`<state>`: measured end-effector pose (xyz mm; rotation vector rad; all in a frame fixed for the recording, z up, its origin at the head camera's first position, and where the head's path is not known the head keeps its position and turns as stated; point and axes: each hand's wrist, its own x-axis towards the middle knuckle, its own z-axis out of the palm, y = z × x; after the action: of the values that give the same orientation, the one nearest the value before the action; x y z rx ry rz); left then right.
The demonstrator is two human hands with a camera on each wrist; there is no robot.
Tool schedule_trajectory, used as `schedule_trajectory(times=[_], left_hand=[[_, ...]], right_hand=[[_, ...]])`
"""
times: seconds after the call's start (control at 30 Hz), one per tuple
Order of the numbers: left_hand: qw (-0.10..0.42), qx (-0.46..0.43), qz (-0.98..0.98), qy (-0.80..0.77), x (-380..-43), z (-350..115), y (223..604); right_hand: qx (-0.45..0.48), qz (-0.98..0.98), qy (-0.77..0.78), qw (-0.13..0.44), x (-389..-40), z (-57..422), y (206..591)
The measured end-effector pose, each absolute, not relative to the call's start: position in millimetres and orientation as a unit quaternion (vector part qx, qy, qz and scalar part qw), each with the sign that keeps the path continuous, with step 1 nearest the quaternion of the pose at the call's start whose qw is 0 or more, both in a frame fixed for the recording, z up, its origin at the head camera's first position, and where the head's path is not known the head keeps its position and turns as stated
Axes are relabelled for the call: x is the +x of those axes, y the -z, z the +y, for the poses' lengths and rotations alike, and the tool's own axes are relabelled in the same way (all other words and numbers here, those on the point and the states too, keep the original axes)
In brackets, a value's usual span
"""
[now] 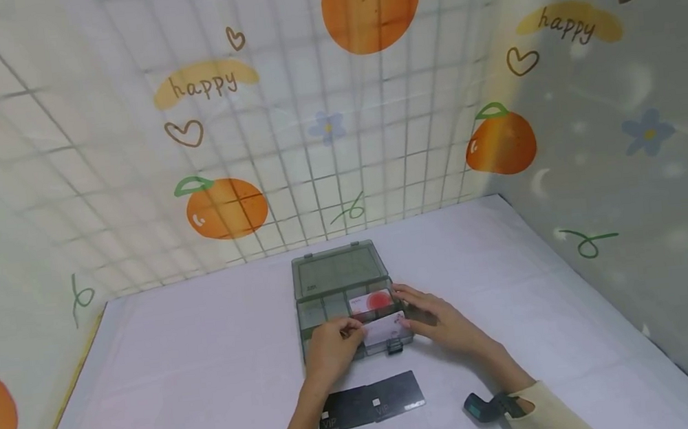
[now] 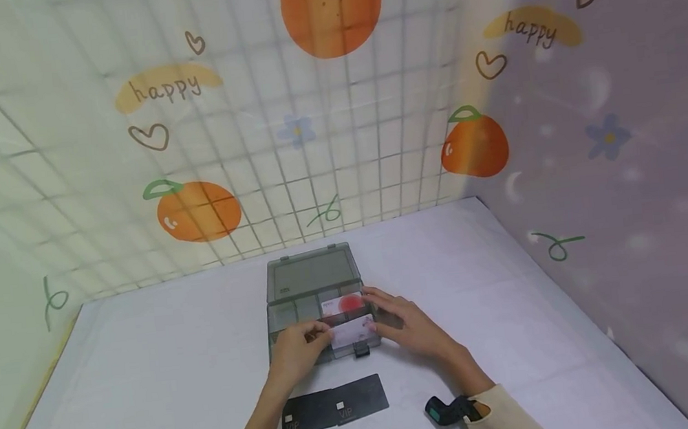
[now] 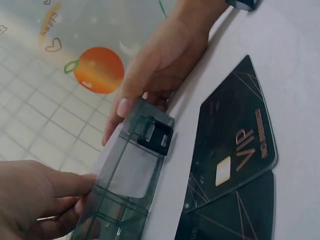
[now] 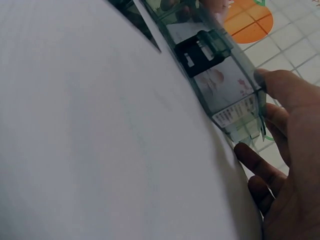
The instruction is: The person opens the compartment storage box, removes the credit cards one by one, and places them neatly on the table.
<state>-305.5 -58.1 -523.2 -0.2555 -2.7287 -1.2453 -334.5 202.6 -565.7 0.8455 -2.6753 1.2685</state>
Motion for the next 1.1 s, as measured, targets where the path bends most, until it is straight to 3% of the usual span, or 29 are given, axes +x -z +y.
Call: schedule_trajectory(times=[0.33, 0.73, 1.1], left_hand=[[0.099, -0.016, -0.863, 0.496, -304, -66, 506], [-0.007, 0.01, -0.831, 0.556, -276, -102, 486], [-0.041, 0.046, -0.816, 0.575, -253, -129, 491]], right_hand=[[0.283, -0.866, -0.411, 0.032, -332, 203, 565], [0.275, -0.873, -0.401, 0.029, -334, 205, 570], [0.276, -0.872, -0.403, 0.034, -334, 204, 566]])
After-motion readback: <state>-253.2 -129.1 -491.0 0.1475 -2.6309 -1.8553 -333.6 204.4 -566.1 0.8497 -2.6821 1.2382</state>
